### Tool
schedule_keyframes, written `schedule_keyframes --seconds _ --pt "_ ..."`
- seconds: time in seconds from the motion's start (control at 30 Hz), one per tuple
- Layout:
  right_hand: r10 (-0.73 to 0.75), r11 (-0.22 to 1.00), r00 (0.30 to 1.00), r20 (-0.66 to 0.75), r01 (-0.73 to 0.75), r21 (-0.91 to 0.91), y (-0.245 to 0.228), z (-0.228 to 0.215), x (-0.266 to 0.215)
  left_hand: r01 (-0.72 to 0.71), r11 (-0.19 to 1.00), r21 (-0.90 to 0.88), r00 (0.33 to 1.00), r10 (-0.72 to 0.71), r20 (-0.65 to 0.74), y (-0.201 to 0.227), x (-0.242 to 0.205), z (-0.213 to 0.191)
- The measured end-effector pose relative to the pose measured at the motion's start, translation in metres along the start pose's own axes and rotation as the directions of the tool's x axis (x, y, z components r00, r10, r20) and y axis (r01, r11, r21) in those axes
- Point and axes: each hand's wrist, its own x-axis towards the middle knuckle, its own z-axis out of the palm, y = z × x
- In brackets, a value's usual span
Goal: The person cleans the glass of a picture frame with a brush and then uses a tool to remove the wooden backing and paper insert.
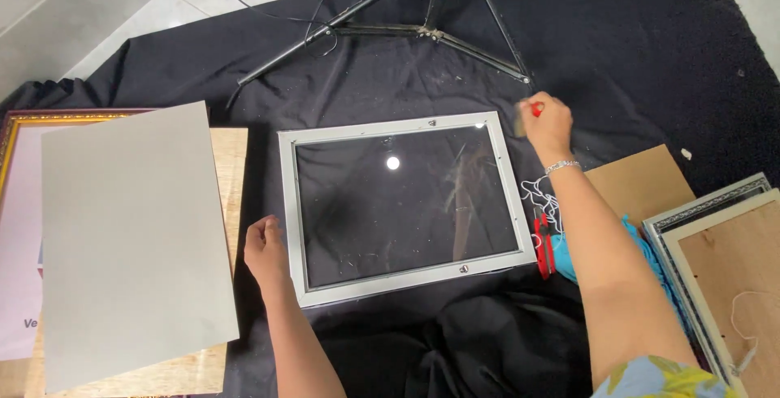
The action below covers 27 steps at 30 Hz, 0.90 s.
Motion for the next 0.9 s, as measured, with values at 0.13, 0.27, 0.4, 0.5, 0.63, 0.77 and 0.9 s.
schedule_keyframes --seconds 0.13,0.27,0.4,0.5,0.63,0.77,0.9 --pt "-0.001 0.999 0.999 0.043 0.003 -0.042 -0.075 0.041 -0.028 0.013 1.000 0.005 1.000 -0.013 0.006 0.007 -0.006 -0.004" --pt "-0.220 0.975 0.948 0.229 0.218 0.031 -0.211 0.043 -0.066 -0.014 0.999 0.031 1.000 0.014 0.004 0.011 -0.008 -0.003" --pt "-0.332 0.869 0.894 0.302 0.166 0.465 -0.348 0.027 -0.125 -0.033 0.997 0.071 0.999 0.032 0.011 0.014 -0.011 -0.005" --pt "-0.297 0.423 0.773 0.561 -0.420 0.803 -0.394 -0.004 -0.142 -0.089 0.987 0.131 0.996 0.088 0.009 0.000 -0.004 -0.003" --pt "-0.236 0.324 0.776 0.585 -0.505 0.800 -0.361 0.007 -0.132 -0.093 0.988 0.123 0.996 0.094 0.004 -0.001 -0.003 -0.005" --pt "-0.088 0.633 0.812 0.577 -0.401 0.662 -0.249 0.028 -0.106 -0.089 0.988 0.123 0.996 0.089 0.001 -0.007 -0.001 -0.001" --pt "0.112 0.533 0.842 0.527 -0.499 0.683 -0.119 0.022 -0.081 -0.046 0.994 0.096 0.999 0.046 0.002 -0.015 0.003 0.005"
